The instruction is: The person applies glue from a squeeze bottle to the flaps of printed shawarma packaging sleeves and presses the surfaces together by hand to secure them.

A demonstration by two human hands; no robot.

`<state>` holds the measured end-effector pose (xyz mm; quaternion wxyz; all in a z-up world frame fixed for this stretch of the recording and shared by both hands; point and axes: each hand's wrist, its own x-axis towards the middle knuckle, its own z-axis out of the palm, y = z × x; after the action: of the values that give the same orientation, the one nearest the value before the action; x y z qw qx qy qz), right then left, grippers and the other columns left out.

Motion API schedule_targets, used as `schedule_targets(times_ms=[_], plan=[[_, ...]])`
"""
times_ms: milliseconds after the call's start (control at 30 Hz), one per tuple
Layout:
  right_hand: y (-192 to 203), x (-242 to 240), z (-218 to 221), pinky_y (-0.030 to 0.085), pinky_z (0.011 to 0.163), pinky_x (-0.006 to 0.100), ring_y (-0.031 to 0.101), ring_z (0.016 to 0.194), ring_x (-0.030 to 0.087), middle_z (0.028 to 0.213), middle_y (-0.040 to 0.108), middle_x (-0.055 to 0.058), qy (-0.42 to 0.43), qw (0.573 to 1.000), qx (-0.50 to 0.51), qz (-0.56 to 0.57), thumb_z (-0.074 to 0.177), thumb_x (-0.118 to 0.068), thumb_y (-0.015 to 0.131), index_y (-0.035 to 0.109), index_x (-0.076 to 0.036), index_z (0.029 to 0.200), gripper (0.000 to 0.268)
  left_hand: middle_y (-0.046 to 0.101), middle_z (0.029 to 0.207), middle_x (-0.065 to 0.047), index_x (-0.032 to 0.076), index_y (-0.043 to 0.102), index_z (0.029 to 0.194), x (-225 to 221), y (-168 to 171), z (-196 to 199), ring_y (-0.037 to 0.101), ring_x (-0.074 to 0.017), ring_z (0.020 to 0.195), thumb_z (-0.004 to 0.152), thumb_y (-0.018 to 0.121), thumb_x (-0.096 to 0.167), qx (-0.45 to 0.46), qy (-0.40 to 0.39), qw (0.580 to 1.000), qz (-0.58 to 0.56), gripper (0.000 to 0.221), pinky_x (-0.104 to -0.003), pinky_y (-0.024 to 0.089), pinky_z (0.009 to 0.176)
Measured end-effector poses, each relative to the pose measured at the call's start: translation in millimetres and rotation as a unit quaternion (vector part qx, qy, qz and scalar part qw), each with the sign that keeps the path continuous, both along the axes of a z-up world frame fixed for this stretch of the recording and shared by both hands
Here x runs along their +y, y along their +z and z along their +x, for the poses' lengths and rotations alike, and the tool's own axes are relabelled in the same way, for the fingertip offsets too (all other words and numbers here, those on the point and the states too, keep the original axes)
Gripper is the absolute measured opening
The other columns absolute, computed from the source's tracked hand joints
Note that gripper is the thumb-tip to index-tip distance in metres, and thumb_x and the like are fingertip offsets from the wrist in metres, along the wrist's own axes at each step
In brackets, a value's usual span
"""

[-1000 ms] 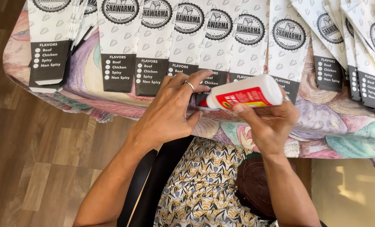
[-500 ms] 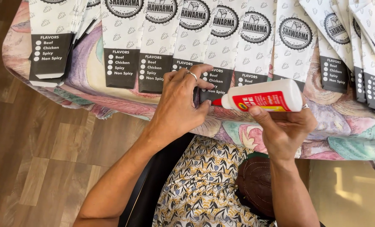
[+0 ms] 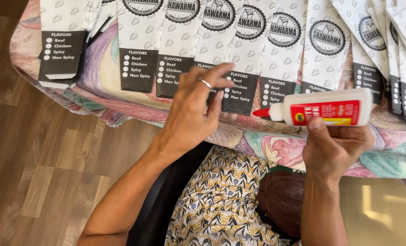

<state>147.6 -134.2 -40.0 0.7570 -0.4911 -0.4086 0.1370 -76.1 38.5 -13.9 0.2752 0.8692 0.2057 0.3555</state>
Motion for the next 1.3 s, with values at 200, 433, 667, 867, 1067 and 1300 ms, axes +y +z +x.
schedule_targets(times_ms=[200, 433, 667, 867, 1067, 1300], plan=[[18, 28, -30, 0.066, 0.075, 0.033, 0.071, 0.079, 0.017, 0.087, 0.071, 0.005, 0.009, 1.000, -0.007, 0.012, 0.089, 0.000, 0.080, 0.069, -0.007, 0.093, 0.014, 0.078, 0.099, 0.000, 0.011, 0.043, 0.147, 13, 26, -31, 0.063, -0.0239, 0.111, 0.091, 0.072, 0.000, 0.036, 0.073, 0.996, 0.026, 0.065, -0.046, 0.041, 0.101], [32, 55, -65, 0.064, 0.071, 0.032, 0.070, 0.083, 0.019, 0.092, 0.073, 0.014, 0.015, 0.990, -0.105, -0.088, 0.087, 0.003, 0.085, 0.073, 0.005, 0.100, 0.018, 0.076, 0.122, -0.005, 0.014, 0.032, 0.152, 13, 31, -48, 0.057, -0.0279, 0.126, 0.079, 0.066, 0.003, 0.098, 0.006, 0.993, -0.058, 0.081, -0.047, 0.032, 0.106], [42, 85, -88, 0.066, 0.069, 0.031, 0.077, 0.085, 0.026, 0.098, 0.075, 0.018, 0.069, 0.983, -0.160, -0.059, 0.090, -0.001, 0.082, 0.074, 0.004, 0.103, 0.016, 0.079, 0.119, -0.002, 0.015, 0.032, 0.152, 16, 28, -53, 0.050, -0.0200, 0.108, 0.071, 0.063, 0.006, 0.102, 0.012, 0.995, -0.013, 0.087, -0.038, 0.028, 0.096], [31, 68, -61, 0.061, 0.070, 0.034, 0.070, 0.078, 0.024, 0.089, 0.073, 0.017, 0.020, 0.979, -0.192, -0.067, 0.088, 0.003, 0.084, 0.073, 0.006, 0.096, 0.014, 0.080, 0.118, 0.004, 0.013, 0.034, 0.151, 18, 25, -51, 0.055, -0.0191, 0.103, 0.085, 0.075, 0.022, 0.087, 0.024, 0.996, -0.011, 0.078, -0.041, 0.030, 0.096], [25, 53, -48, 0.057, 0.068, 0.031, 0.067, 0.076, 0.017, 0.085, 0.069, 0.011, 0.002, 0.995, -0.093, -0.033, 0.090, 0.001, 0.084, 0.067, 0.001, 0.089, 0.017, 0.080, 0.106, 0.010, 0.016, 0.045, 0.143, 16, 13, -37, 0.058, -0.0167, 0.108, 0.081, 0.079, 0.018, 0.085, 0.108, 0.990, -0.043, 0.072, -0.041, 0.030, 0.099], [31, 66, -73, 0.069, 0.079, 0.038, 0.074, 0.089, 0.026, 0.100, 0.073, 0.018, 0.025, 0.988, -0.136, -0.075, 0.090, 0.006, 0.082, 0.070, 0.006, 0.108, 0.022, 0.080, 0.101, 0.011, 0.015, 0.047, 0.139, 13, 15, -35, 0.059, -0.0165, 0.098, 0.075, 0.079, 0.016, 0.074, 0.130, 0.988, -0.029, 0.071, -0.040, 0.030, 0.093]])
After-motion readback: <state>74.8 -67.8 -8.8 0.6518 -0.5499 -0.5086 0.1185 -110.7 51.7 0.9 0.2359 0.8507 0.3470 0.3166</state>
